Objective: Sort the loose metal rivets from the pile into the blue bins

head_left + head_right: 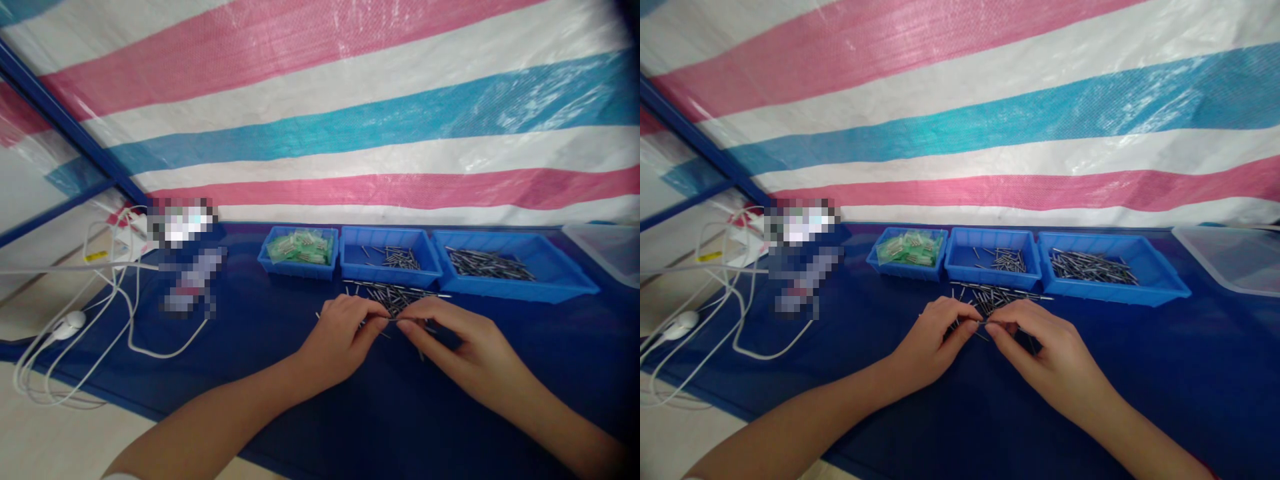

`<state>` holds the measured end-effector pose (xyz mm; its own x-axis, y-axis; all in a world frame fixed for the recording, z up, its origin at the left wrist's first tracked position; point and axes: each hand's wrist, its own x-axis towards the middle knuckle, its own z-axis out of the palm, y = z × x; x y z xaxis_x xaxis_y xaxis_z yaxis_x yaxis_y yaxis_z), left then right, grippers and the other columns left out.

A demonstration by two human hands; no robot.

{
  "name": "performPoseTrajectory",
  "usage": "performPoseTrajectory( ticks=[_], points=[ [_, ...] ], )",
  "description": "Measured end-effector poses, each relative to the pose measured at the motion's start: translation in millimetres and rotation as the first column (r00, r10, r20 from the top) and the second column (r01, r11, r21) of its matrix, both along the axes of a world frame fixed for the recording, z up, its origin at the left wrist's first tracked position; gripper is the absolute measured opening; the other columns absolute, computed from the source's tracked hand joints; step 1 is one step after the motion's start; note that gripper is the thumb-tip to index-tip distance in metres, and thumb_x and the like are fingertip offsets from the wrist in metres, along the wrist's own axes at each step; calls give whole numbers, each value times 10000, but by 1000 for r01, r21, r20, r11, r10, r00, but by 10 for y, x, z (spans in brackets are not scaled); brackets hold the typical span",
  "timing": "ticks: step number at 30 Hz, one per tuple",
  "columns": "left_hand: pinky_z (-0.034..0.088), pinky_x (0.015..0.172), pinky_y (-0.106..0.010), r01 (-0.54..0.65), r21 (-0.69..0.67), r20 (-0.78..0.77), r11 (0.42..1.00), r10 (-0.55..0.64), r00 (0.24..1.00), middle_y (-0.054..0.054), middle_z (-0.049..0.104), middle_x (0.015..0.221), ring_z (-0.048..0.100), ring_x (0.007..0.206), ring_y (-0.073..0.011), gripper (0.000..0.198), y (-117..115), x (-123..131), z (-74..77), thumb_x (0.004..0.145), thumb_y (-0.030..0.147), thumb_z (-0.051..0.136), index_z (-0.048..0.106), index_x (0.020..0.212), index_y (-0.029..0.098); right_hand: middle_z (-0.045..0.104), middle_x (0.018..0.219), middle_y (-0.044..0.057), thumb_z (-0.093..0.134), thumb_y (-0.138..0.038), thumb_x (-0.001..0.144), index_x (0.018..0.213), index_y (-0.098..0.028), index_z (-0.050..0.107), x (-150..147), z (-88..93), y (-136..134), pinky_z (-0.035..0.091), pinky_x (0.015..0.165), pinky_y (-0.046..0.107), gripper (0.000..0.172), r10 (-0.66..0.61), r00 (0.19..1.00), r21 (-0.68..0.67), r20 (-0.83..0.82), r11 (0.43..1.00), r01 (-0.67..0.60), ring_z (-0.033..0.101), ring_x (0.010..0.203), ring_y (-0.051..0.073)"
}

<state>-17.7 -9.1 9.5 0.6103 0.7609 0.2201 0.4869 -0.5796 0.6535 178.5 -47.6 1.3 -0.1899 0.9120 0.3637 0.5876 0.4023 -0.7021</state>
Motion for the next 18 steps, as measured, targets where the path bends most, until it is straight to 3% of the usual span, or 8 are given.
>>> performPoseTrajectory(
  ticks=[12, 18],
  points=[
    [399, 807, -315, 54, 31, -15, 998, -53, 998, -36, 684, 1018, 587, 935, -180, 244, -6, -7, 12, 967, 258, 448, 611, 1144, 221, 676, 857, 34, 560, -287, 883, 904, -234, 649, 7, -9, -8, 513, 708, 300, 106, 16, 1000, 4, -5, 1000, -16, 637, 783, 171],
    [402, 790, -304, 49, 31, -8, 998, -49, 999, -33, 689, 957, 594, 914, -175, 194, -9, -7, 31, 934, 304, 523, 650, 1047, 210, 683, 861, 37, 580, -305, 873, 901, -235, 653, -4, -5, -21, 517, 700, 300, 105, -22, 1000, 1, -14, 1000, 22, 635, 782, 174]
  ],
)
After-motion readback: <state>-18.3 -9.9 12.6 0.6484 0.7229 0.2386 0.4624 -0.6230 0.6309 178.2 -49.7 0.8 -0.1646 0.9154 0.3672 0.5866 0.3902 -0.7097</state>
